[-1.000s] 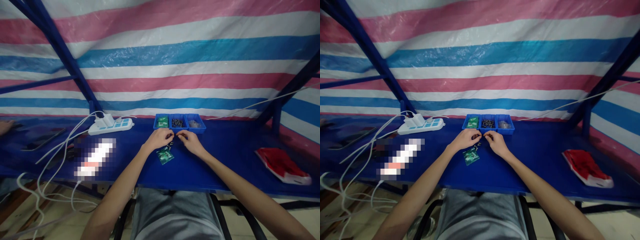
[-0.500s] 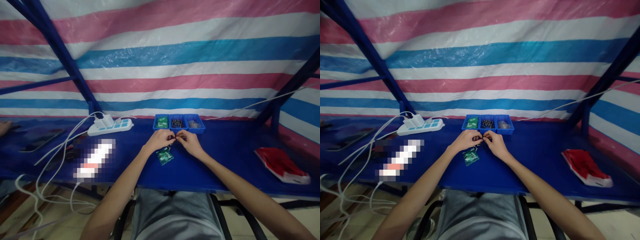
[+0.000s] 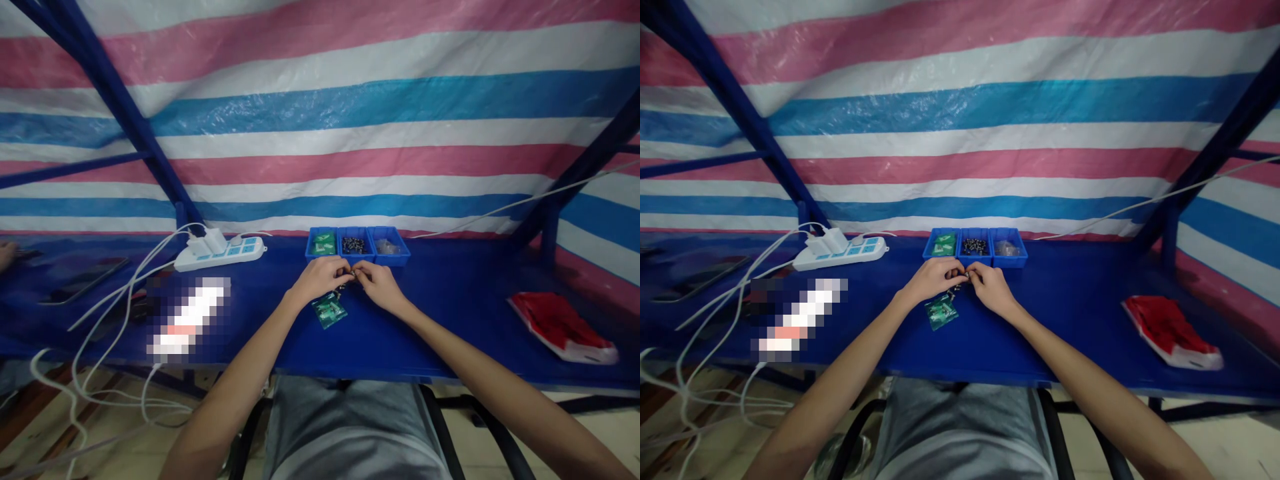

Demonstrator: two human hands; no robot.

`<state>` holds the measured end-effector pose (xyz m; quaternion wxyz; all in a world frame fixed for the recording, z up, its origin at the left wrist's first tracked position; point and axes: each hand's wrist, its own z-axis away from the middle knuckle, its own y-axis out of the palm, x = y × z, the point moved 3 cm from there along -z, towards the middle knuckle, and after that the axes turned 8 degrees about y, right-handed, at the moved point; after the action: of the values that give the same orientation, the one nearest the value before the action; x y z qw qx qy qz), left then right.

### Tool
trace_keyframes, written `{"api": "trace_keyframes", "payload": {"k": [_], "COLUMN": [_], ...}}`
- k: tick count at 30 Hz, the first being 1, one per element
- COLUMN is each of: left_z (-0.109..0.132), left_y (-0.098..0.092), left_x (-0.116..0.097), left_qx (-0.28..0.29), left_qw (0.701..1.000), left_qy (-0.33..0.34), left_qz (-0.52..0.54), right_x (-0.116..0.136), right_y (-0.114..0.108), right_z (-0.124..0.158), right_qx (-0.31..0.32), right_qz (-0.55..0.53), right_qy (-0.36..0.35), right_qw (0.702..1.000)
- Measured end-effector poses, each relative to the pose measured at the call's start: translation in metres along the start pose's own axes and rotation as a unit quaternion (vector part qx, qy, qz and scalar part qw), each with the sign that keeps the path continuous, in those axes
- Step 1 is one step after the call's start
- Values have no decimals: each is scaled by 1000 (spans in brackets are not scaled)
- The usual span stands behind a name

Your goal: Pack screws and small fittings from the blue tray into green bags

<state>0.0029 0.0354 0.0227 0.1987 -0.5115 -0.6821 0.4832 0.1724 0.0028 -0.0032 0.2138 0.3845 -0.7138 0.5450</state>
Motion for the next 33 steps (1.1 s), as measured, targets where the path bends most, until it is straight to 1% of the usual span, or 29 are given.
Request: {"api": "trace_keyframes", "payload": {"k": [4, 7, 13, 19, 22, 27, 33], "left_z": [-1, 0, 0, 0, 0, 0, 0], "left_y": [-1, -1, 0, 0, 2, 1, 0], "left_x": [-1, 0, 0, -2, -1, 0, -3], "left_qx": [-27, -37, -38, -31, -23, -30, -40], "left_qw": [1000, 999, 999, 999, 1000, 1000, 999], "left_qy": [2, 6, 23, 12, 5, 3, 6], "left_qz": [5, 6, 15, 16, 12, 6, 5], "right_x": [-2, -3, -6, -8, -7, -3, -3], "right_y": [3, 4, 3, 1, 0, 1, 2], "right_z": [-1, -1, -3, -5, -4, -3, -2], "right_qx": [35, 43, 36, 31, 21, 12, 13], "right_qz": [-69, -94, -75, -70, -44, 5, 23], "right_qy": [24, 35, 35, 37, 24, -10, -24], "right_qw": [997, 994, 996, 996, 999, 1000, 999]}}
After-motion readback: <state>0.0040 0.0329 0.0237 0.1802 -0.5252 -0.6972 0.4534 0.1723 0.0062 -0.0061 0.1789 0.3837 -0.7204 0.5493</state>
